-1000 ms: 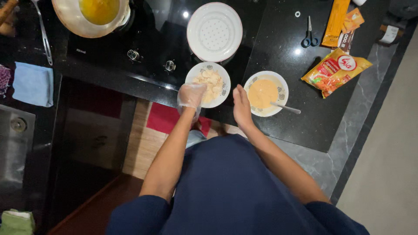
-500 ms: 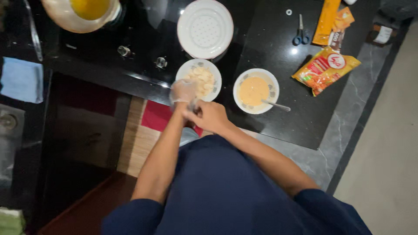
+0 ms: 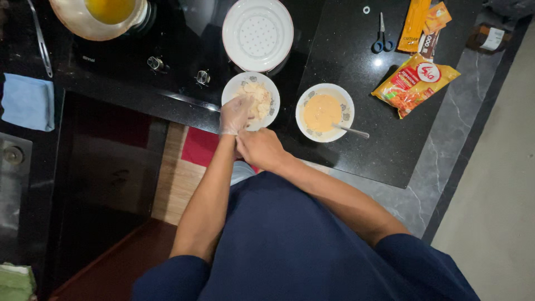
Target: The person coats pieces of food in a bowl of dry ingredients using a gloved hand, then uses a spoon to add a liquid mixture from a second bowl. The person repeats this process for multiple pieces.
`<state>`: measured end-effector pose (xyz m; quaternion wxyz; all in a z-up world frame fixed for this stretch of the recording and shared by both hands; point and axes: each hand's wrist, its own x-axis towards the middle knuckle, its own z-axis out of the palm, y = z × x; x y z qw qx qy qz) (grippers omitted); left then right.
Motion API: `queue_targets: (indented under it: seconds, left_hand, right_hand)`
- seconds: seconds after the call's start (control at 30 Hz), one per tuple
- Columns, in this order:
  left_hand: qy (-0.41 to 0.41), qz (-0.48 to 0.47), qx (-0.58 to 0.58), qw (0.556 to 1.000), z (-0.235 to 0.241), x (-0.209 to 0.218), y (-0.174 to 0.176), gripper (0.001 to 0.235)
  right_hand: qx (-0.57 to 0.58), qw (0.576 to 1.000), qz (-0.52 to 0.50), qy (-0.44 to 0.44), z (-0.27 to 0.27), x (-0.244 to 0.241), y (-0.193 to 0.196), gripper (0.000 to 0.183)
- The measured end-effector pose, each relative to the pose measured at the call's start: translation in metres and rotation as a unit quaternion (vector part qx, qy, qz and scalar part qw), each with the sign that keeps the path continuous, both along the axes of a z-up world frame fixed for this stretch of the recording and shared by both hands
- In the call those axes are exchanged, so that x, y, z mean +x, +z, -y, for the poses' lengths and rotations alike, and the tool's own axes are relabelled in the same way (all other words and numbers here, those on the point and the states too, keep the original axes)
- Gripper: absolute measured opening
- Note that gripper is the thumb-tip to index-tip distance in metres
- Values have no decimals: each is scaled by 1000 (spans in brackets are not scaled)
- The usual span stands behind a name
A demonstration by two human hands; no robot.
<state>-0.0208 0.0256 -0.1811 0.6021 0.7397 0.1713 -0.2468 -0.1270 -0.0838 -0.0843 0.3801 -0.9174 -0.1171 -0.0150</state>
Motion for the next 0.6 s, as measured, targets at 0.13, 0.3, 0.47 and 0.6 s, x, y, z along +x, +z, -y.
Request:
queue_targets:
  seconds: [0.13, 0.3, 0.47, 0.6]
  left_hand:
    - [9, -21, -28, 999, 5, -6, 3, 31]
    - [19, 33, 0, 999, 2, -13, 9, 32]
    - [23, 83, 50, 995, -3, -21, 16, 24]
    - [-17, 193, 165, 967, -6, -23, 23, 17]
  right_hand:
    - [15, 1000, 6, -1, 1, -5, 2, 23]
    - [10, 1000, 13, 10, 1, -9, -3, 23]
    - [6, 1000, -15, 19, 2, -15, -11, 25]
    - [8, 999, -30, 27, 3, -16, -12, 25]
